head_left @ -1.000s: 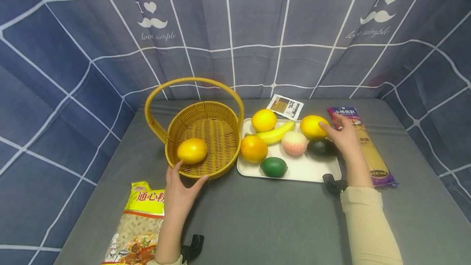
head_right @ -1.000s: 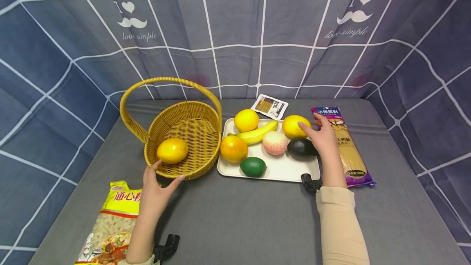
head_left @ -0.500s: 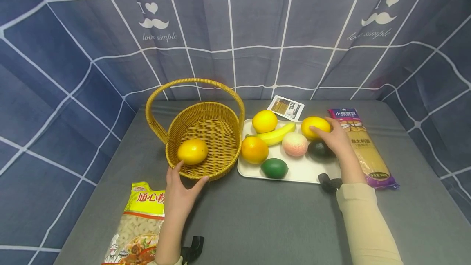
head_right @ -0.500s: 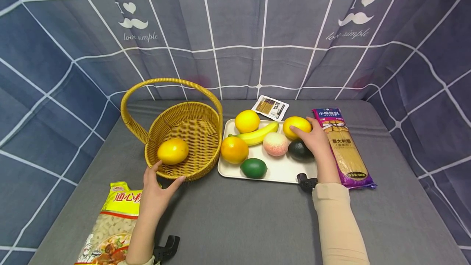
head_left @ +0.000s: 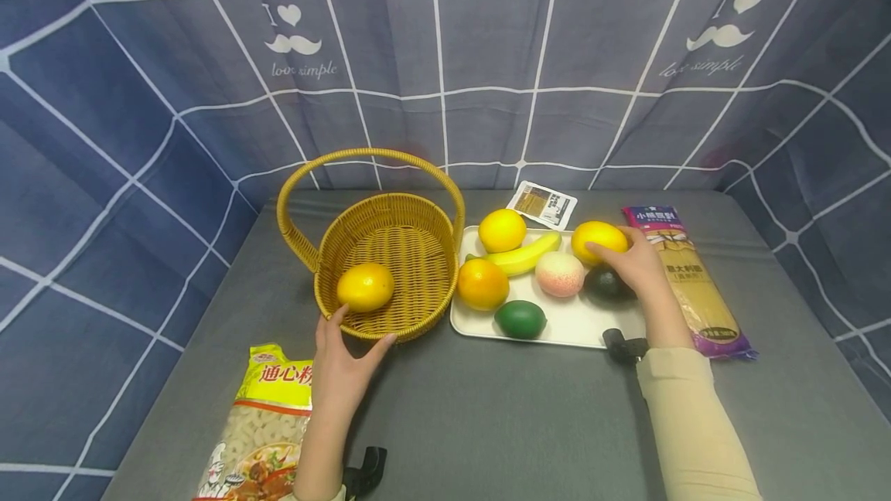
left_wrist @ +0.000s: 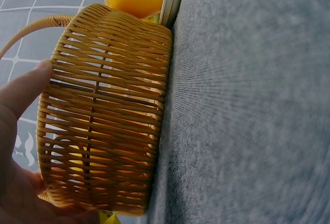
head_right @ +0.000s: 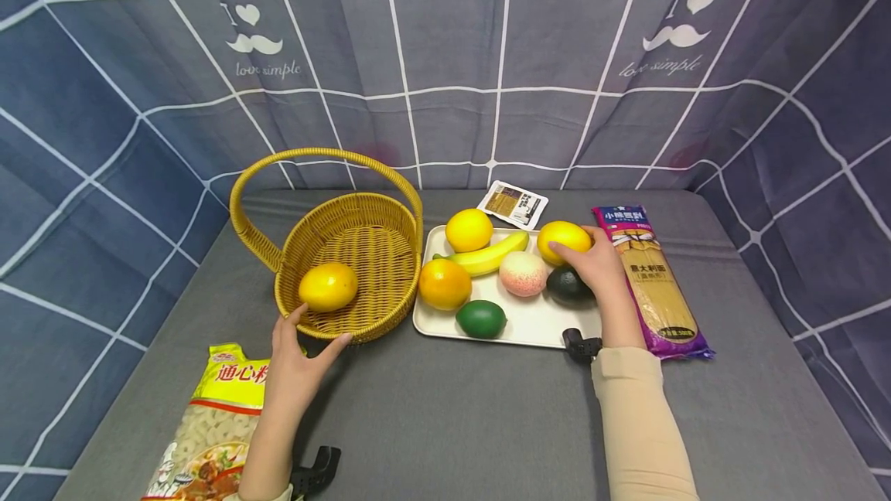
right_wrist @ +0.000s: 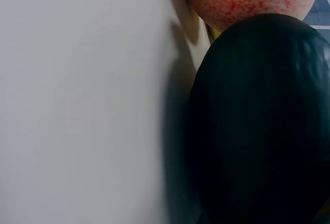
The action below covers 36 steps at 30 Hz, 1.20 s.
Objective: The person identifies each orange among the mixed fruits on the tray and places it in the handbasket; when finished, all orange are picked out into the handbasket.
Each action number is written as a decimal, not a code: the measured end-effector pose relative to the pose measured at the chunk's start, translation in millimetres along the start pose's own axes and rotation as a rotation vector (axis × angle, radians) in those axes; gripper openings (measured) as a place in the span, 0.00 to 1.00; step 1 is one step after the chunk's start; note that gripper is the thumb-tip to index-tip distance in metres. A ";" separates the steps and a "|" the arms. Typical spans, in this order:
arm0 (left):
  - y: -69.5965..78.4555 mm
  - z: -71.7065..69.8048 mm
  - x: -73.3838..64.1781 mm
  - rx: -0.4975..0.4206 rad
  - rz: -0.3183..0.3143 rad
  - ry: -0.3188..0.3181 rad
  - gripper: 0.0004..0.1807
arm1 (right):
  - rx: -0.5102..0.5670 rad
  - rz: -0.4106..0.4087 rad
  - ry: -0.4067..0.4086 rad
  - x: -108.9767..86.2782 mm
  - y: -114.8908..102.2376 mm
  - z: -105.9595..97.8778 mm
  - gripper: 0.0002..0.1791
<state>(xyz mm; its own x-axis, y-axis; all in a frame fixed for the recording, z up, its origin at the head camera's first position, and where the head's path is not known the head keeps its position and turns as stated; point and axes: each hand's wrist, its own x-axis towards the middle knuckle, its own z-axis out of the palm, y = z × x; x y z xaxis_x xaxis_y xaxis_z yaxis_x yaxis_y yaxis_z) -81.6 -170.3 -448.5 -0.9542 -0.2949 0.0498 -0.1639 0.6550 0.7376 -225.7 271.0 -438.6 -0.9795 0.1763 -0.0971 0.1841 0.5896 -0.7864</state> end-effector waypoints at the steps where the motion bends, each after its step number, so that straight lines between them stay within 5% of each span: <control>1: -0.2 -0.1 0.0 0.000 -0.002 -0.001 0.52 | 0.004 -0.001 0.006 0.0 0.3 0.1 0.55; 15: 1.1 -0.8 0.3 0.004 -0.019 -0.010 0.52 | 0.114 -0.012 0.096 -3.3 -4.4 -6.6 0.53; 36: 1.4 -1.1 0.0 0.010 -0.003 -0.001 0.53 | 0.207 -0.148 0.102 -46.8 -76.9 -9.1 0.45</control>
<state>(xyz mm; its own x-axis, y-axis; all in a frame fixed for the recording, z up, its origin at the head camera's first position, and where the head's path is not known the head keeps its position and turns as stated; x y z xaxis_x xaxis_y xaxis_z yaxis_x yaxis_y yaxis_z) -81.5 -170.1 -446.7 -0.9539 -0.2963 0.0473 -0.1691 0.6612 0.7309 -193.3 224.6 -368.0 -0.9794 0.1847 0.0817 0.0087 0.4428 -0.8966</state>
